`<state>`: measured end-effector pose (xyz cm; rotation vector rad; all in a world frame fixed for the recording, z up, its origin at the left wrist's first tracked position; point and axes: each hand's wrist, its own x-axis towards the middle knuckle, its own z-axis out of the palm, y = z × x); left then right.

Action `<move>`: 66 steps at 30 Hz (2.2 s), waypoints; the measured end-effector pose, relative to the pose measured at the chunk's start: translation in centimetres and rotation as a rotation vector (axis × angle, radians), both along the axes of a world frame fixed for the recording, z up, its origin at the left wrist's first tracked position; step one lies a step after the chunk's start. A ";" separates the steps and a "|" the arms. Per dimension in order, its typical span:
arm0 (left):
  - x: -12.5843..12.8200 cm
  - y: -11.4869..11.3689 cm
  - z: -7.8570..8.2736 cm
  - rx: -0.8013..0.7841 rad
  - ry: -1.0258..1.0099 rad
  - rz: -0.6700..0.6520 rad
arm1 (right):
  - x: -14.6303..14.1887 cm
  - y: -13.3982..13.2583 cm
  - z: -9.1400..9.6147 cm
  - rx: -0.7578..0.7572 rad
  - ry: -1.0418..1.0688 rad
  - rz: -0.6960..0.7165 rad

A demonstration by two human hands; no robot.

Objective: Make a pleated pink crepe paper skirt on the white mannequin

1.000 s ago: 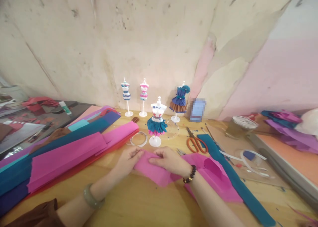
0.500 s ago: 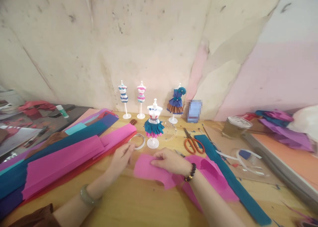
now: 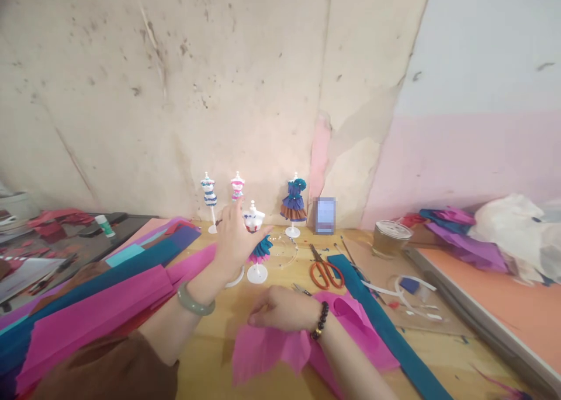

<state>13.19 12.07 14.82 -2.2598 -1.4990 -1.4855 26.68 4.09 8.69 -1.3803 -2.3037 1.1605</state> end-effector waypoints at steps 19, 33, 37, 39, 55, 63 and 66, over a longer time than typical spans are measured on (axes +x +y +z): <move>-7.8 1.2 2.7 -0.744 -0.491 -0.863 | 2.0 -1.4 3.0 -0.086 0.334 0.118; -7.6 -1.1 0.9 -0.670 -0.563 -0.865 | 1.7 -2.2 4.1 0.007 0.390 -0.038; -7.3 -1.5 0.2 -0.574 -0.633 -0.818 | 1.2 -2.3 3.9 0.021 0.349 -0.017; -7.2 -1.5 -0.1 -0.550 -0.644 -0.803 | 0.4 -2.6 3.8 0.038 0.338 0.000; -7.1 -1.7 -0.6 -0.574 -0.661 -0.841 | -2.0 -1.7 1.4 -0.099 0.488 -0.143; -6.8 -1.8 -0.6 -0.532 -0.657 -0.798 | -1.9 -2.1 2.1 -0.116 0.488 -0.130; -6.8 -2.1 -0.4 -0.553 -0.632 -0.796 | -1.8 -2.4 2.5 -0.101 0.506 -0.141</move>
